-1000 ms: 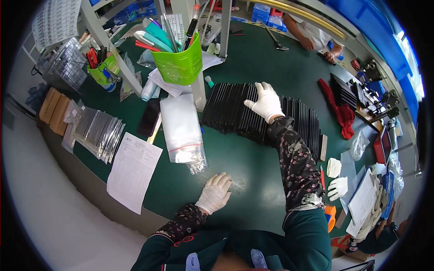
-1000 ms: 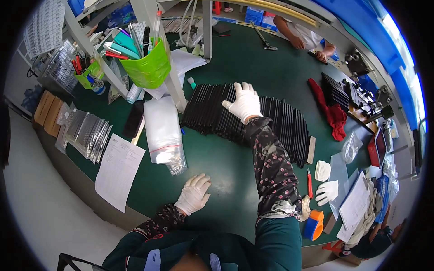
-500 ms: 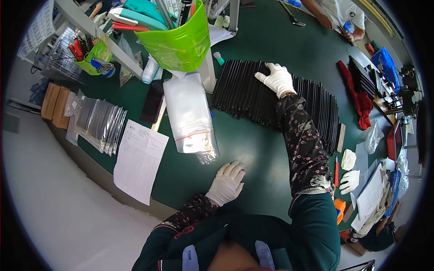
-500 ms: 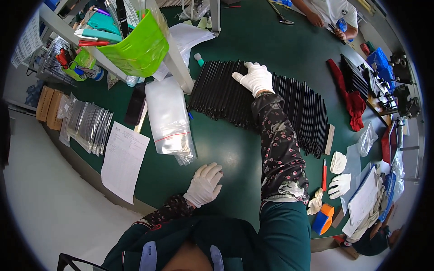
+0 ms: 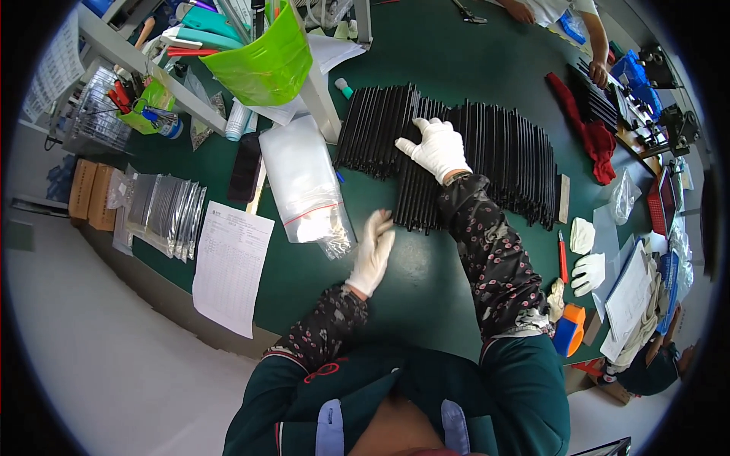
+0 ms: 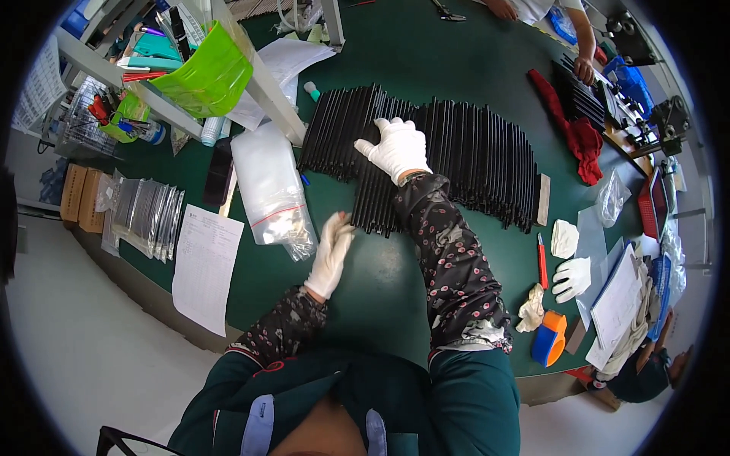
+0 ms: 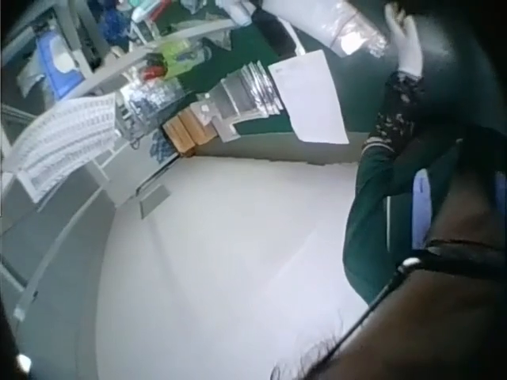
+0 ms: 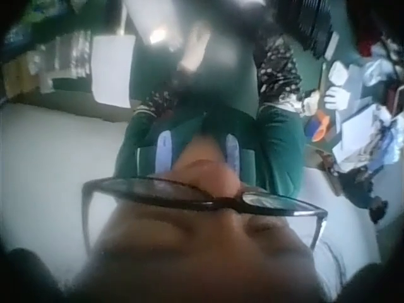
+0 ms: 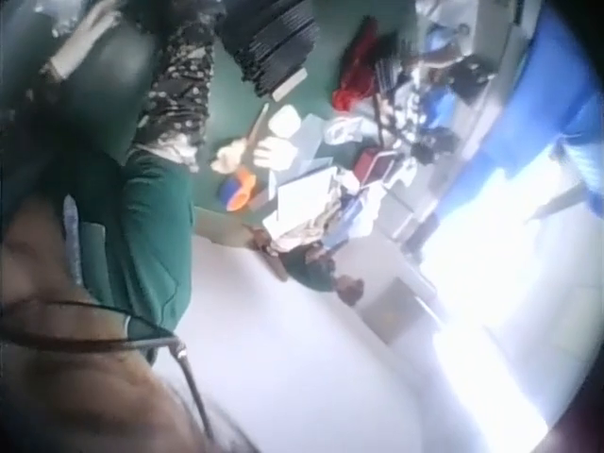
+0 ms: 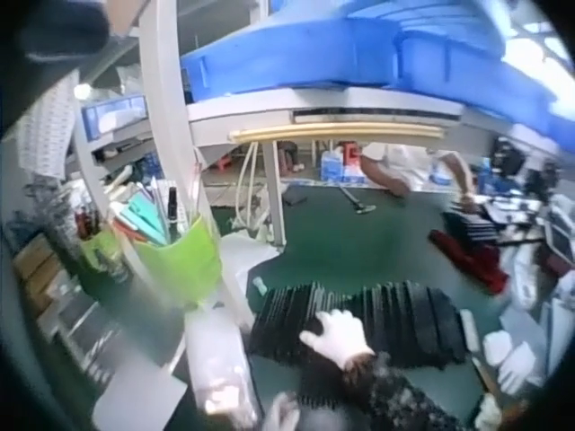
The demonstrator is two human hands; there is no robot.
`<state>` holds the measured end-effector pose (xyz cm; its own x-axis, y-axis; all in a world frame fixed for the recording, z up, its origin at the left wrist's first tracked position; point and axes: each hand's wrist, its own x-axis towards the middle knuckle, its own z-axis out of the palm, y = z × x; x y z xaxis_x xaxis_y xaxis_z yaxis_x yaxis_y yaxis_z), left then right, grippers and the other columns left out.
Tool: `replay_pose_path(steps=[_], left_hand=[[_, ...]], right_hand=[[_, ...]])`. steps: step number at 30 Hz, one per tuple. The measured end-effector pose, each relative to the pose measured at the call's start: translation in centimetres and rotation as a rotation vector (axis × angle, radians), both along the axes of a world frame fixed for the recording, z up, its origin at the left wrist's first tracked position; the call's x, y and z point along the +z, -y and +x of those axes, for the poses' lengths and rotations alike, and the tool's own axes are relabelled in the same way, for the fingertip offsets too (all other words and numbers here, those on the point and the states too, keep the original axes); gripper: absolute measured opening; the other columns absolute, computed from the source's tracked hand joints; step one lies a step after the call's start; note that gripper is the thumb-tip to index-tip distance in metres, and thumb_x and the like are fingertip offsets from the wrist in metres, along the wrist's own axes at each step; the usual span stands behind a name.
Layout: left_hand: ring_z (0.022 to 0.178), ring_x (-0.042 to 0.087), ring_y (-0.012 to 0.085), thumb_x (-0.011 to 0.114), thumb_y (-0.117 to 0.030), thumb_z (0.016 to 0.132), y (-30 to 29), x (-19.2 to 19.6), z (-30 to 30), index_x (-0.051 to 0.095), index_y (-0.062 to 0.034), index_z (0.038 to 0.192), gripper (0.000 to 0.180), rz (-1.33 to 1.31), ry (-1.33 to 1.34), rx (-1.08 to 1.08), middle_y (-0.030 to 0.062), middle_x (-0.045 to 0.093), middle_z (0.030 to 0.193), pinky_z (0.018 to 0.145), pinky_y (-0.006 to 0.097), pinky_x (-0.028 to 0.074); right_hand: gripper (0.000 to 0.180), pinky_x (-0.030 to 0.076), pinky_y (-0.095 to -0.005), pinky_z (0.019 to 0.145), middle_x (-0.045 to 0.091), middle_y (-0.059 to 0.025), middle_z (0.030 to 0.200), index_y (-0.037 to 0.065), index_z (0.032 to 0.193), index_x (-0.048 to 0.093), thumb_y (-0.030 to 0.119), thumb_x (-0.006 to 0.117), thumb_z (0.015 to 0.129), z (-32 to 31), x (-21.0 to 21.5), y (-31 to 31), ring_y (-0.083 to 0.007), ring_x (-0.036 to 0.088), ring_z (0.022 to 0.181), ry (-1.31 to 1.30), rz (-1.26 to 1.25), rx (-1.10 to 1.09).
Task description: Cleaning and inspecting a series of black cylindrical rods at a manufacturing workbench.
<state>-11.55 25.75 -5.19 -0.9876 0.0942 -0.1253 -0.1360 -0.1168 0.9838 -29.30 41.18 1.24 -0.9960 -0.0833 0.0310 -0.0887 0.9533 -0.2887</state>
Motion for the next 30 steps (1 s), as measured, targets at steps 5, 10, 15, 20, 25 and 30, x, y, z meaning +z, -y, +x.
replay_pose_path(steps=[5, 10, 15, 20, 25, 30], left_hand=[[0.114, 0.053, 0.019, 0.061, -0.043, 0.089, -0.6, 6.1, -6.5, 0.039, -0.0009, 0.137, 0.067, 0.078, 0.465, -0.036, 0.0112, 0.053, 0.127, 0.095, 0.035, 0.041], [0.094, 0.062, 0.0147, 0.062, -0.04, 0.089, -1.1, 7.4, -9.1, 0.06, -0.0024, 0.115, 0.045, 0.185, 0.665, -0.239, 0.0059, 0.066, 0.104, 0.088, 0.035, 0.047], [0.091, 0.064, 0.0151, 0.066, -0.028, 0.088, -2.2, 3.7, -10.1, 0.064, 0.0015, 0.109, 0.036, 0.276, 0.526, -0.254, 0.0069, 0.068, 0.102, 0.083, 0.029, 0.048], [0.086, 0.064, 0.0144, 0.066, -0.023, 0.088, -1.1, 2.0, -8.8, 0.064, -0.0002, 0.105, 0.028, 0.29, 0.442, -0.265, 0.0051, 0.067, 0.098, 0.083, 0.029, 0.048], [0.097, 0.06, 0.0143, 0.067, -0.022, 0.088, -0.1, 1.9, -1.6, 0.055, 0.0006, 0.119, 0.04, 0.231, 0.527, -0.236, 0.006, 0.064, 0.108, 0.088, 0.029, 0.047], [0.097, 0.058, 0.0126, 0.066, -0.026, 0.089, 0.3, 2.1, 6.4, 0.054, 0.0007, 0.121, 0.043, 0.259, 0.642, -0.32, 0.0059, 0.062, 0.11, 0.087, 0.028, 0.048]], right_hand=[[0.051, 0.051, -0.0383, 0.082, 0.066, -0.0141, 0.101, 0.002, 0.112, 0.062, 0.04, 0.07, 0.079, 5.0, 1.8, -1.2, -0.0258, 0.063, 0.093, -0.405, -0.407, -0.108], [0.059, 0.051, -0.0243, 0.065, 0.067, -0.0117, 0.105, -0.002, 0.115, 0.061, 0.051, 0.061, 0.088, 13.0, -0.4, -4.8, -0.0097, 0.063, 0.078, 0.462, -0.839, -0.509], [0.101, 0.05, -0.0342, 0.088, 0.041, -0.0218, 0.141, -0.013, 0.141, 0.025, 0.054, 0.069, 0.08, 11.0, -5.1, -2.7, -0.0303, 0.048, 0.122, 0.614, -1.395, -0.53], [0.056, 0.051, -0.0291, 0.081, 0.064, -0.0114, 0.112, -0.004, 0.123, 0.053, 0.031, 0.071, 0.085, 12.6, -5.3, -0.3, -0.018, 0.062, 0.098, 0.456, -1.694, -0.388], [0.029, 0.053, -0.0269, 0.074, 0.068, -0.0065, 0.097, -0.002, 0.11, 0.059, 0.012, 0.068, 0.087, 19.5, -6.0, 0.2, -0.0133, 0.064, 0.084, 0.434, -1.623, -0.412], [0.03, 0.053, -0.0276, 0.079, 0.067, -0.0074, 0.103, -0.002, 0.113, 0.058, 0.009, 0.068, 0.086, 27.3, -4.2, -0.5, -0.0135, 0.064, 0.089, 0.572, -1.509, -0.445]])
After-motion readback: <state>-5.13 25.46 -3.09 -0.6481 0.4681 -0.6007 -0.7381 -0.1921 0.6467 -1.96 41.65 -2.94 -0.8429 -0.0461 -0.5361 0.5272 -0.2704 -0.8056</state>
